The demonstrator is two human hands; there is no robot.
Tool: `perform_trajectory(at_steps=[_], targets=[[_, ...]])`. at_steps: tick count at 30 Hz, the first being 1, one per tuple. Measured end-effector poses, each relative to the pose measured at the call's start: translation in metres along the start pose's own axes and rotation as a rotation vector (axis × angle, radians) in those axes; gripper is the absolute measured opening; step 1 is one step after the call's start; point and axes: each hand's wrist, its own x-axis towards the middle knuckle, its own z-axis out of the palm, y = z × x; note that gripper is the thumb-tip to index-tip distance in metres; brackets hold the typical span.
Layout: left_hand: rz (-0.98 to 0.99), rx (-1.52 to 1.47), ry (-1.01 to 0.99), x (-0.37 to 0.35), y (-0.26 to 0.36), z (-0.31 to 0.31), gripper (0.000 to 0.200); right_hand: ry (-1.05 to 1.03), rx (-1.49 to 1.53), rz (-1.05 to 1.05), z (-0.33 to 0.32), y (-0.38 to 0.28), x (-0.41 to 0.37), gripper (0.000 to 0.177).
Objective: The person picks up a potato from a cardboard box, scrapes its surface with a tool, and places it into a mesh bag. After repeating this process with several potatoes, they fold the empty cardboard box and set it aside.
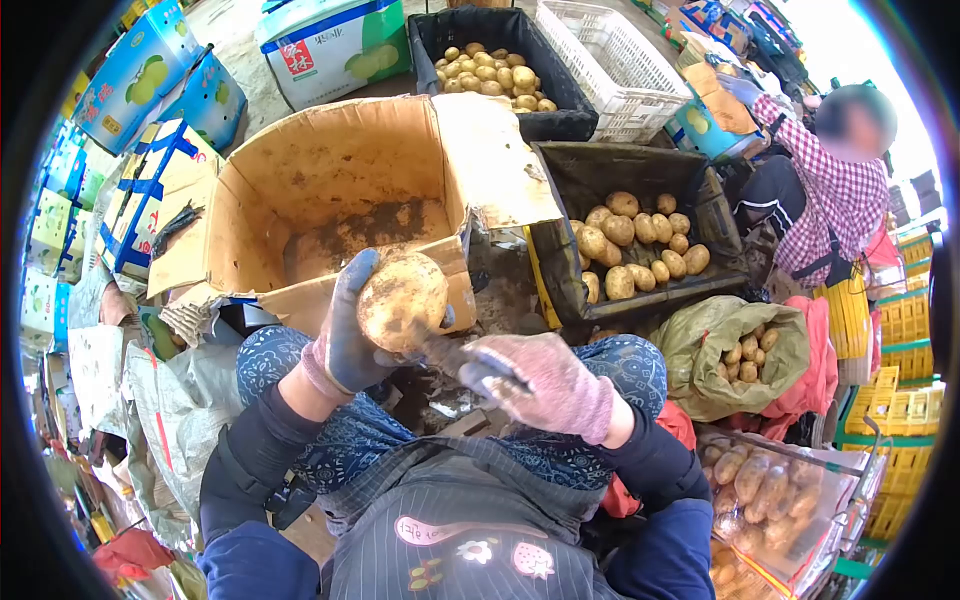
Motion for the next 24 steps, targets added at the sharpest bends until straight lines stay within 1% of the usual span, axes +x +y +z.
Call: perform_trajectory(at_steps=[1, 3, 5, 6, 8, 11, 12, 15, 16, 18, 20, 22, 23, 24], targets=[[-0.026, -0.035, -0.036, 0.000, 0.001, 0.000, 0.066, 0.041, -0.022, 0.025, -0.006, -0.002, -0.002, 0.018], [-0.021, -0.020, -0.023, 0.000, 0.001, -0.002, 0.066, 0.117, -0.028, 0.082, -0.009, 0.004, -0.005, 0.019], [-0.014, -0.005, -0.008, -0.002, 0.001, 0.000, 0.065, 0.089, 0.030, 0.206, -0.011, 0.003, -0.007, 0.020], [0.008, 0.011, 0.037, -0.003, 0.000, 0.005, 0.064, 0.076, 0.059, 0.268, -0.012, 0.002, -0.008, 0.021], [0.051, 0.045, 0.122, -0.002, -0.004, 0.020, 0.060, 0.113, 0.060, 0.230, -0.007, 0.007, -0.009, 0.024], [-0.040, -0.034, -0.071, 0.002, 0.002, -0.004, 0.067, 0.140, -0.006, 0.155, -0.005, 0.017, -0.009, 0.027], [-0.050, -0.037, -0.083, 0.002, 0.002, -0.006, 0.068, 0.144, -0.038, 0.126, -0.005, 0.018, -0.009, 0.028], [-0.056, -0.025, -0.115, 0.002, 0.001, -0.005, 0.069, 0.279, 0.150, 0.406, 0.000, 0.009, -0.006, 0.033], [-0.047, -0.005, -0.122, 0.003, 0.001, -0.005, 0.069, 0.298, 0.211, 0.424, -0.002, 0.008, -0.005, 0.041], [-0.039, 0.022, -0.114, 0.004, 0.001, -0.005, 0.070, 0.344, 0.166, 0.351, 0.000, 0.020, -0.006, 0.049], [0.098, 0.077, -0.020, -0.008, 0.002, 0.007, 0.066, 0.411, 0.151, 0.252, 0.009, 0.040, -0.008, 0.064], [0.146, 0.130, 0.025, -0.014, -0.004, 0.021, 0.062, 0.360, 0.042, 0.019, 0.003, 0.031, -0.006, 0.073], [0.132, 0.161, 0.027, -0.007, -0.012, 0.021, 0.060, 0.332, 0.184, 0.047, 0.003, 0.027, -0.004, 0.076], [0.147, 0.222, -0.007, -0.008, -0.011, 0.017, 0.053, 0.297, 0.149, 0.021, 0.004, 0.023, -0.002, 0.074]])
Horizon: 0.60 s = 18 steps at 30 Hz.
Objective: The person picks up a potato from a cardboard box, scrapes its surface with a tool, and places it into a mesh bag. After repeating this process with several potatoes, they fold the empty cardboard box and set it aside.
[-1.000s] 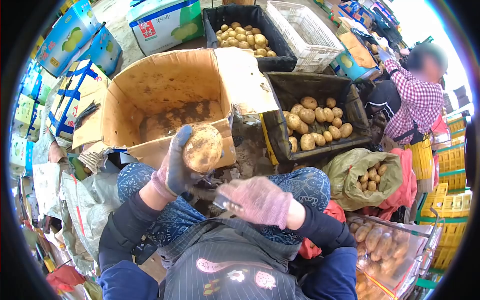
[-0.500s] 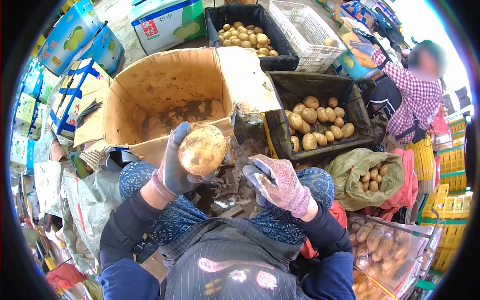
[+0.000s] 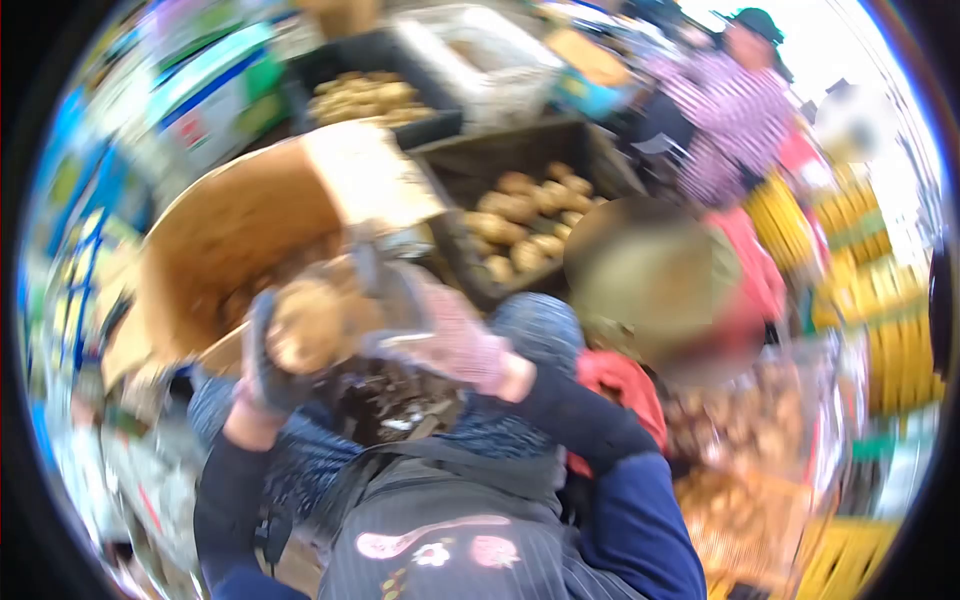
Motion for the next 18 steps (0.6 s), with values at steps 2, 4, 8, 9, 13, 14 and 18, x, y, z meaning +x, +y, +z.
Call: perform_trajectory(at_steps=[2, 4, 8, 9, 13, 14, 18], targets=[[0.126, 0.570, -0.219, 0.005, 0.001, -0.040, 0.061, 0.002, -0.009, -0.058, 0.003, -0.015, 0.000, 0.087], [0.750, 1.916, -0.288, 0.015, 0.003, -0.110, 0.081, 0.144, -0.104, -0.234, 0.034, 0.030, -0.001, 0.096], [0.651, 1.972, -0.442, 0.001, 0.030, -0.123, 0.091, -0.048, 0.199, 0.047, 0.031, 0.005, -0.004, 0.063], [0.608, 2.015, -0.482, 0.001, 0.036, -0.125, 0.092, -0.099, 0.261, 0.197, 0.028, 0.002, -0.011, 0.057], [0.330, 1.885, -0.276, 0.019, 0.062, -0.185, 0.099, -0.133, 0.434, 0.212, 0.039, 0.011, -0.020, 0.056], [0.113, 1.415, -0.205, 0.016, 0.052, -0.177, 0.093, -0.117, 0.539, 0.260, 0.043, 0.008, -0.024, 0.055], [0.317, 1.623, -0.350, -0.002, 0.019, -0.119, 0.095, -0.056, 0.646, 0.268, 0.038, 0.007, -0.043, 0.051]])
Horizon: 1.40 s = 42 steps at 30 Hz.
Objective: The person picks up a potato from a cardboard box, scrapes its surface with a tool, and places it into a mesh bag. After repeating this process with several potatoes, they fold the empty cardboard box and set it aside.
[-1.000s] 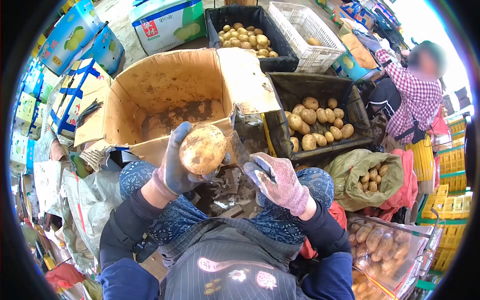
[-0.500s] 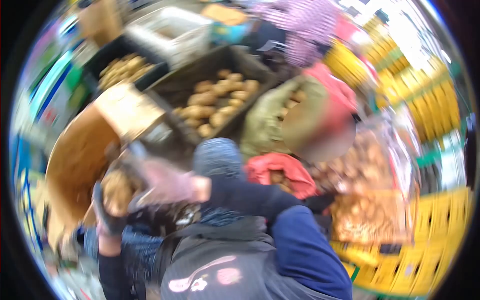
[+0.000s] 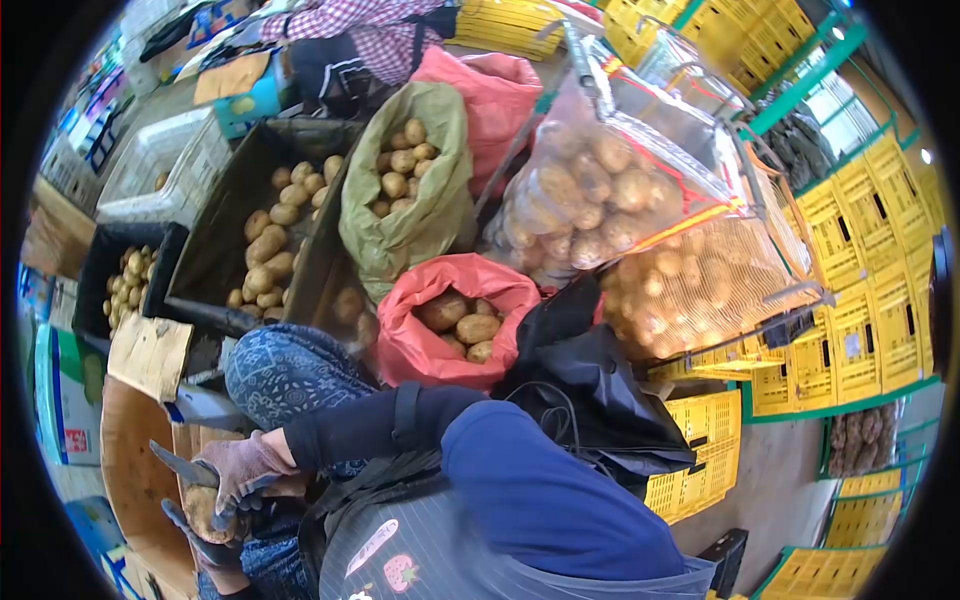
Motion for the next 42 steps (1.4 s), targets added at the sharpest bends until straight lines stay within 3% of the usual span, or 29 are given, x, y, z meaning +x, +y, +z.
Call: perform_trajectory(at_steps=[2, 5, 6, 8, 9, 10, 11, 15, 16, 17, 19, 20, 22, 23, 26, 27, 29, 30, 31, 33, 35, 37, 40, 42], targets=[[0.076, 0.146, 0.029, 0.008, 0.023, 0.009, 0.100, 0.117, 0.142, -0.094, -0.003, 0.008, -0.004, 0.049], [-0.035, -0.171, 0.060, 0.025, 0.030, 0.015, 0.095, 0.178, 0.278, -0.121, -0.005, -0.038, -0.050, 0.048], [-0.125, -0.442, 0.114, 0.034, 0.042, 0.027, 0.082, 0.188, 0.267, -0.168, -0.010, -0.045, -0.060, 0.048], [-0.568, -0.984, 0.171, 0.054, 0.081, 0.033, 0.053, 0.141, 0.308, -0.215, -0.019, -0.074, -0.101, 0.047], [-0.601, -0.975, 0.164, 0.059, 0.091, 0.032, 0.052, 0.115, 0.221, -0.310, -0.051, -0.039, -0.090, 0.050], [-0.636, -0.967, 0.158, 0.062, 0.096, 0.031, 0.051, 0.239, 0.091, -0.209, -0.060, -0.061, -0.123, 0.041], [-0.672, -0.962, 0.155, 0.064, 0.099, 0.031, 0.050, 0.384, 0.022, -0.237, -0.058, -0.085, -0.154, 0.044], [-0.698, -0.959, 0.100, 0.070, 0.090, 0.028, 0.048, 1.331, -0.361, -0.626, -0.009, -0.197, -0.305, 0.056], [-0.671, -0.967, 0.101, 0.069, 0.085, 0.031, 0.044, 1.547, -0.642, -0.790, -0.013, -0.214, -0.316, 0.043], [-0.632, -0.912, 0.077, 0.067, 0.088, 0.031, 0.043, 1.700, -1.089, -0.729, -0.020, -0.228, -0.349, 0.040], [-0.639, -0.981, 0.040, 0.063, 0.091, 0.029, 0.049, 2.327, -1.997, -0.358, -0.032, -0.258, -0.414, 0.035], [-0.641, -0.989, 0.034, 0.064, 0.090, 0.029, 0.052, 2.112, -1.953, -0.391, -0.034, -0.272, -0.426, 0.049], [-0.394, -1.263, -0.018, 0.058, 0.102, 0.028, 0.068, 1.715, -1.755, -0.135, -0.035, -0.277, -0.437, 0.078], [-0.298, -1.375, -0.017, 0.063, 0.124, 0.031, 0.073, 1.735, -1.839, -0.063, -0.053, -0.268, -0.469, 0.069], [-0.161, -1.574, -0.047, 0.064, 0.135, 0.028, 0.083, 1.750, -1.387, -0.355, -0.029, -0.236, -0.399, 0.058], [-0.147, -1.621, -0.048, 0.064, 0.138, 0.028, 0.086, 1.626, -1.316, -0.459, -0.022, -0.227, -0.371, 0.057], [-0.154, -1.579, 0.008, 0.065, 0.138, 0.038, 0.092, 1.157, -1.191, -0.570, -0.016, -0.205, -0.301, 0.057], [-0.138, -1.560, 0.009, 0.066, 0.133, 0.047, 0.095, 0.941, -1.090, -0.496, -0.013, -0.192, -0.263, 0.058], [-0.123, -1.544, 0.012, 0.067, 0.130, 0.056, 0.098, 0.892, -0.841, -0.277, -0.004, -0.171, -0.232, 0.053], [-0.175, -1.416, -0.019, 0.067, 0.137, 0.074, 0.106, 0.587, -0.773, -0.065, -0.002, -0.130, -0.163, 0.043], [-0.254, -1.363, -0.032, 0.067, 0.147, 0.088, 0.107, 0.159, -0.353, 0.035, 0.007, -0.093, -0.104, 0.044], [-0.138, -1.296, -0.245, 0.065, 0.167, 0.077, 0.108, 0.101, -0.371, 0.304, 0.021, -0.082, -0.057, 0.040], [-0.199, -1.292, -0.325, 0.073, 0.147, 0.050, 0.092, 0.261, -0.233, 0.085, 0.000, -0.070, -0.015, 0.034], [-0.467, -1.063, -0.151, 0.079, 0.127, 0.016, 0.069, 0.346, -0.361, 0.066, -0.027, -0.067, 0.001, 0.039]])
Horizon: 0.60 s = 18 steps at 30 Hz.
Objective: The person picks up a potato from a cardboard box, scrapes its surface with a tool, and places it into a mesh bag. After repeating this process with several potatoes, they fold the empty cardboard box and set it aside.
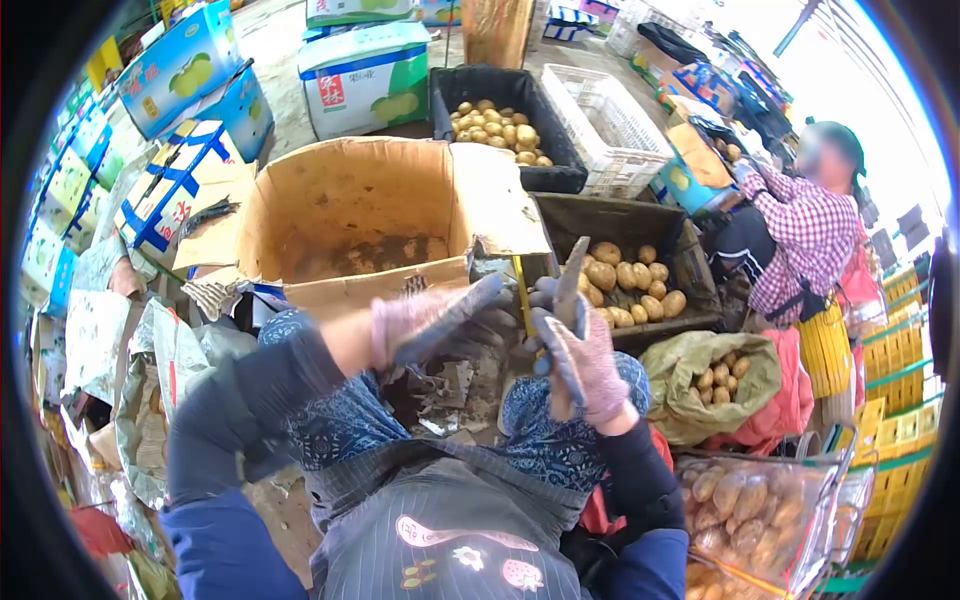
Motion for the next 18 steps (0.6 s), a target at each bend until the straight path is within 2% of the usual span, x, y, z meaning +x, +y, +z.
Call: perform_trajectory(at_steps=[1, 2, 3, 4, 5, 6, 7, 8, 9, 11, 13, 14, 15, 17, 18], targets=[[-0.038, 0.245, 0.074, -0.002, 0.022, -0.023, 0.061, 0.004, 0.006, 0.006, -0.004, -0.010, 0.006, 0.040], [-0.012, 0.308, 0.155, -0.011, 0.039, -0.046, 0.055, -0.025, -0.023, 0.072, -0.010, -0.025, 0.011, 0.042], [0.055, 0.550, 0.198, -0.013, 0.055, -0.082, 0.053, -0.055, -0.051, 0.140, -0.016, -0.041, 0.016, 0.045], [0.062, 0.580, 0.332, -0.020, 0.069, -0.118, 0.054, -0.072, -0.147, 0.139, -0.023, -0.050, 0.023, 0.047], [0.058, 0.706, 0.478, -0.031, 0.085, -0.147, 0.054, -0.049, -0.068, 0.118, -0.033, -0.045, 0.033, 0.045], [0.051, 0.938, 0.709, -0.042, 0.096, -0.174, 0.056, -0.055, -0.128, 0.176, -0.041, -0.052, 0.047, 0.043], [0.056, 1.145, 0.889, -0.056, 0.100, -0.216, 0.060, -0.062, -0.189, 0.231, -0.049, -0.060, 0.064, 0.043], [0.025, 1.176, 1.058, -0.073, 0.094, -0.272, 0.070, -0.033, -0.132, 0.232, -0.058, -0.060, 0.081, 0.042], [-0.192, 1.353, 1.291, -0.090, 0.106, -0.269, 0.079, -0.004, -0.077, 0.234, -0.066, -0.057, 0.101, 0.041], [-0.387, 1.595, 1.546, -0.132, 0.093, -0.345, 0.086, 0.039, -0.119, 0.124, -0.079, -0.038, 0.148, 0.042], [-0.579, 1.582, 1.762, -0.169, 0.078, -0.389, 0.092, 0.119, -0.227, 0.150, -0.094, -0.005, 0.199, 0.043], [-0.623, 1.513, 1.783, -0.186, 0.066, -0.412, 0.092, 0.150, -0.347, 0.189, -0.093, 0.011, 0.222, 0.050], [-0.672, 1.445, 1.801, -0.206, 0.049, -0.435, 0.092, 0.148, -0.372, 0.215, -0.092, 0.025, 0.241, 0.048], [-0.338, 1.275, 1.707, -0.254, -0.001, -0.496, 0.084, 0.144, -0.420, 0.268, -0.086, 0.047, 0.277, 0.046], [-0.235, 1.128, 1.638, -0.274, -0.016, -0.518, 0.079, 0.108, -0.513, 0.306, -0.079, 0.050, 0.293, 0.047]])
